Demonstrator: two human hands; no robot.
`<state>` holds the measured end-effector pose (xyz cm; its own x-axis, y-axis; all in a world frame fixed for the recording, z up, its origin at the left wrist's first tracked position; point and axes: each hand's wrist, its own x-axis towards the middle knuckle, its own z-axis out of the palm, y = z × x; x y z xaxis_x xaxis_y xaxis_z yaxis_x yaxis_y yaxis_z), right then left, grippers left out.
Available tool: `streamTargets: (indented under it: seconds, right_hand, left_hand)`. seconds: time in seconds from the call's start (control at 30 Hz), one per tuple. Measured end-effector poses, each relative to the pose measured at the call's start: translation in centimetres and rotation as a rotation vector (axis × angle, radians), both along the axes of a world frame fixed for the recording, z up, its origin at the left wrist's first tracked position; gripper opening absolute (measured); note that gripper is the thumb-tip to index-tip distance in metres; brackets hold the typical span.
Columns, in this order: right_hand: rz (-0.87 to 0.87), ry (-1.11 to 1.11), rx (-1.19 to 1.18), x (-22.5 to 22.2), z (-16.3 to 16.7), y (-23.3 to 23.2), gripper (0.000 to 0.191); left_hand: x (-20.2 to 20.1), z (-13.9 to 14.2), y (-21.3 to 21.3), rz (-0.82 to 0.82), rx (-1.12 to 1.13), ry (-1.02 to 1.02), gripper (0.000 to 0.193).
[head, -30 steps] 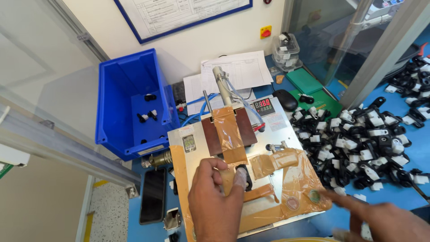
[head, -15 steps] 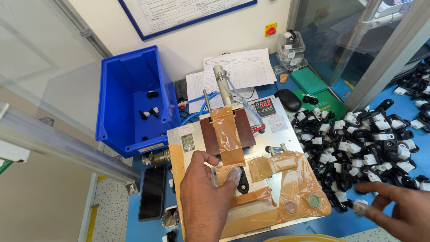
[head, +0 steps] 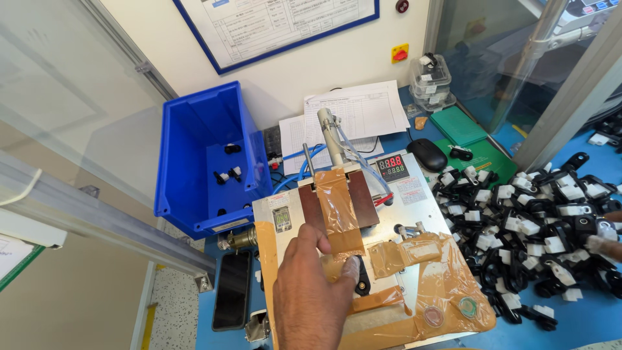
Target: The person picks small black plastic parts from a pile on the workbench, seats each one into a jig on a benchtop pneumatic press, operates the press, and drops the finished part into a blue bin, repeating the cycle continuously.
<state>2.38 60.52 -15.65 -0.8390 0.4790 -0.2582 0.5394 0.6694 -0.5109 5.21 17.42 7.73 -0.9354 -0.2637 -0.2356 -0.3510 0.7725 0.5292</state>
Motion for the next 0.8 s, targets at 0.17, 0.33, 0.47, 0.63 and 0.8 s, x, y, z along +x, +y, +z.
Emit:
streamTargets:
  seconds: [0.17,0.33,0.47,0.63,0.8]
  right_hand:
    - [-0.052,0.094,-0.025,-1.1,0.4,-0.7,0.054]
    - [-0.083,0.206,-0.065,-1.4,0.2,-1.1,0.051]
    - [-0.115,0.317,-0.039,-1.0,0.1,-2.0,0.053]
    - [-0.14,0.315,-0.137,-1.2,2.9,-3.5,0.052]
    - [-0.107,0.23,-0.238,-1.8,5.4,-6.1,0.048]
  left_hand:
    - [-0.2,-0.1,0.2,0.034,0.015,-0.083,0.041]
    - [-0.1,0.0,0.3,0.015,0.004,-0.093,0.039]
    - [-0.2,0.2,0.1,0.024,0.008,-0.096,0.042]
    - [-0.3,-0.1,0.1,0.014,0.015,-0.102,0.042]
    - [-0.2,-0.6,-0.3,-0.021,0.009,-0.037,0.044]
